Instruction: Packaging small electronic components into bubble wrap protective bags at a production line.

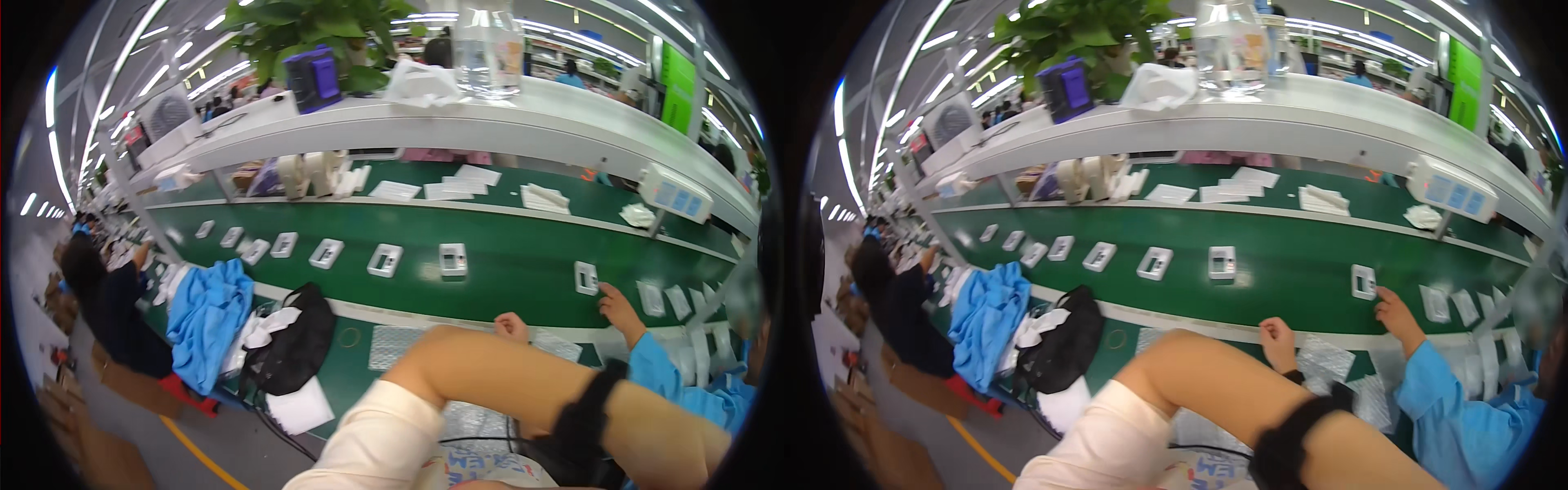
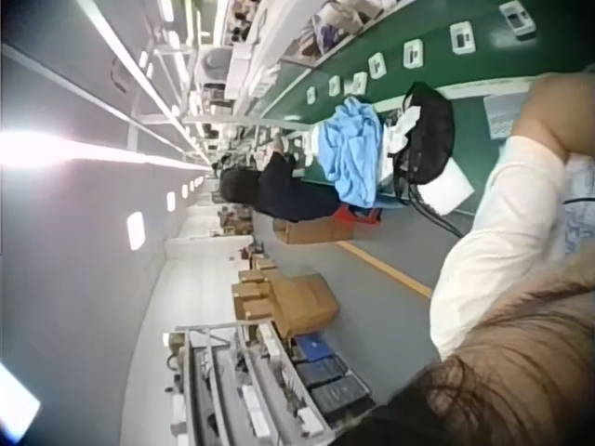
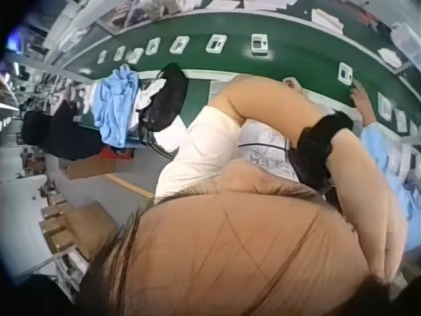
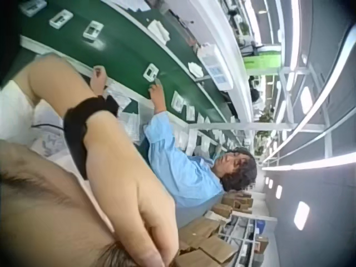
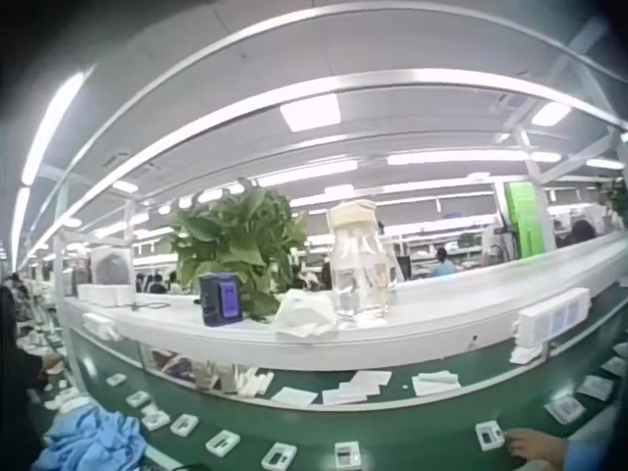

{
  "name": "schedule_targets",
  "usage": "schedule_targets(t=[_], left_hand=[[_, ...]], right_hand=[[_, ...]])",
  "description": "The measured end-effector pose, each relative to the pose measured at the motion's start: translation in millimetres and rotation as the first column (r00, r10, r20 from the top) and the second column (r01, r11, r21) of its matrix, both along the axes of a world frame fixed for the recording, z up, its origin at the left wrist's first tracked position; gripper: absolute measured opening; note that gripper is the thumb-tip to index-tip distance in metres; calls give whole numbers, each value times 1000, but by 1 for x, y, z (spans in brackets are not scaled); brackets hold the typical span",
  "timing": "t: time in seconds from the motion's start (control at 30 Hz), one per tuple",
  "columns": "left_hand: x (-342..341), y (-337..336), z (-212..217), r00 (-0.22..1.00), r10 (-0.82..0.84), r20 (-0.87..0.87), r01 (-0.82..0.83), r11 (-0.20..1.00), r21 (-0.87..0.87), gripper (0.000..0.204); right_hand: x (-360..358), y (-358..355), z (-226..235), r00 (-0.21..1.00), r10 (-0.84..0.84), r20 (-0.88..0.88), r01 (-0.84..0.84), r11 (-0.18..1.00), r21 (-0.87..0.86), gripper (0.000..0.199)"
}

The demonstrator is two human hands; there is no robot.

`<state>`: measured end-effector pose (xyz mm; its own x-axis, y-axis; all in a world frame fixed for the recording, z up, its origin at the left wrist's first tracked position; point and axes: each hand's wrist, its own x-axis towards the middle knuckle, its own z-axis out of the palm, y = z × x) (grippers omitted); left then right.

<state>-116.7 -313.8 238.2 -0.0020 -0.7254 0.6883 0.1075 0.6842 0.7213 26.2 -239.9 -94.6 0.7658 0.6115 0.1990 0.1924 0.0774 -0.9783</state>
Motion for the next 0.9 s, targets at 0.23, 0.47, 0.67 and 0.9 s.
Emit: schedule_targets(t=[0.23,0.47,0.67,0.9], left_hand=[[86,-175,-249,891,119,438,-64,988,-138,24],[19,138,-155,602,485,634,-798,353,488,29],[52,294,-236,89,275,957,-590,-760,273,45],[90,325,-293,13,134,991,-437,-891,126,45]], right_hand=[[-31,49,-14,996,89,-18,-89,996,16,2],[-10,27,-13,1000,-3,-25,4,999,44,4],[-12,32,-11,1000,-5,-2,5,1000,-10,1],[-15,29,-7,1000,-12,-25,12,1000,-17,3]])
